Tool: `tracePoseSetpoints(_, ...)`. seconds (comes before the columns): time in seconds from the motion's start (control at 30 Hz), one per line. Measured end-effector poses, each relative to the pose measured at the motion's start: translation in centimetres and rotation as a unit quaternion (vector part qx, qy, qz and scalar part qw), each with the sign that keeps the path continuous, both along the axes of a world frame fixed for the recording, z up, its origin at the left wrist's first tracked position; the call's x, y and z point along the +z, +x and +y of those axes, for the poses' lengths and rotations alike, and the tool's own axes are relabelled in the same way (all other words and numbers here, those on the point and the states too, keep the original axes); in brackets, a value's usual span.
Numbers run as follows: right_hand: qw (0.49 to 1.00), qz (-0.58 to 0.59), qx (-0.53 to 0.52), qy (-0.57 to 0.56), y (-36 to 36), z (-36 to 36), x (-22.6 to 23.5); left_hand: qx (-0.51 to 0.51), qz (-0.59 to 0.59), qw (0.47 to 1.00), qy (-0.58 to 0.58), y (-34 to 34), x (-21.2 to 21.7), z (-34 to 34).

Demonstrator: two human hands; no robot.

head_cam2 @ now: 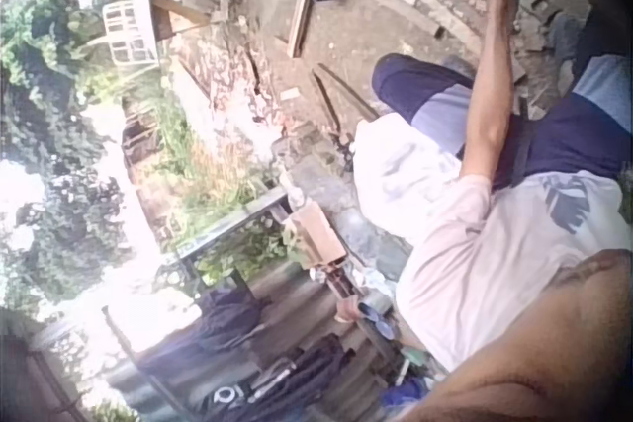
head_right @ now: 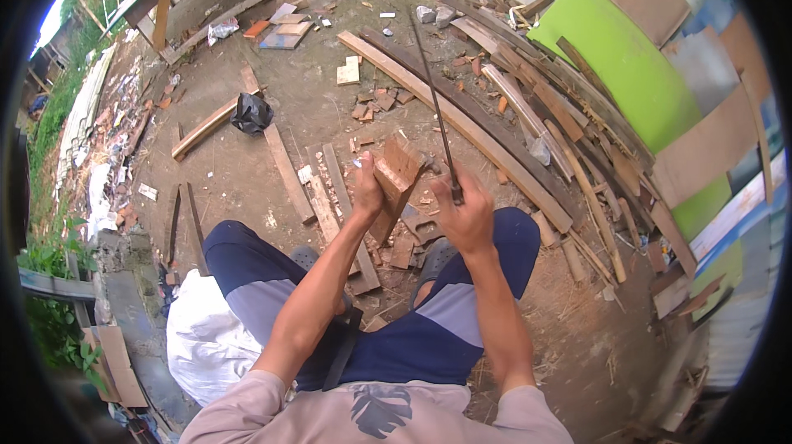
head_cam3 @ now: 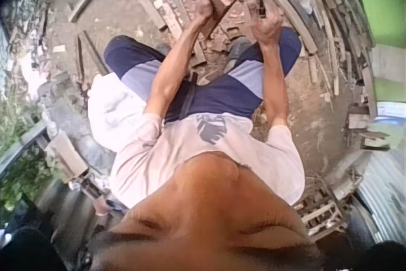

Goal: The person smooths a small wooden block with a metal file while sitting on the ground. They then assemble several wooden planks into a rectangular frame structure on the floor.

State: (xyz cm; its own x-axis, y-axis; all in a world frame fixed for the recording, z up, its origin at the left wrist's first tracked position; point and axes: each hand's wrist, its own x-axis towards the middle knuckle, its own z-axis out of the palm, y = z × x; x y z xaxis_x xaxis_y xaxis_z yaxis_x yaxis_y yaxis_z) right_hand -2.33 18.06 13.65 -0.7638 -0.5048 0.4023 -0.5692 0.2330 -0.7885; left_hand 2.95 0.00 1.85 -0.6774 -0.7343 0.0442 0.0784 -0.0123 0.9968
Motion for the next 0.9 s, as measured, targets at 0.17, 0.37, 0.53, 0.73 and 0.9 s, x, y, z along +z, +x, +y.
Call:
tracePoseSetpoints(0.17, 0.981, 0.154, 0.092, 0.075, 2.3, 3.8, 2.9, 0.009, 0.045, 0.999, 0.020, -0.4, 0.4, 0.4)
tracePoseSetpoints(0.37, 0.926, 0.214, 0.133, 0.281, 3.8, 5.3, 3.5, 0.002, 0.106, 0.980, 0.167, -0.5, 2.0, 1.5)
tracePoseSetpoints(0.53, 0.924, 0.221, 0.129, 0.284, 3.2, 4.7, 3.1, 0.035, 0.065, 0.997, -0.024, -0.7, -1.1, 0.7)
tracePoseSetpoints(0.73, 0.907, 0.249, 0.173, 0.294, 3.7, 4.3, 5.3, 0.043, 0.057, 0.997, 0.037, -1.0, -2.3, 0.6)
tracePoseSetpoints(0.9, 0.902, 0.242, 0.123, 0.335, 3.7, 3.3, 5.3, 0.056, 0.053, 0.997, -0.030, -1.2, -3.7, -0.2)
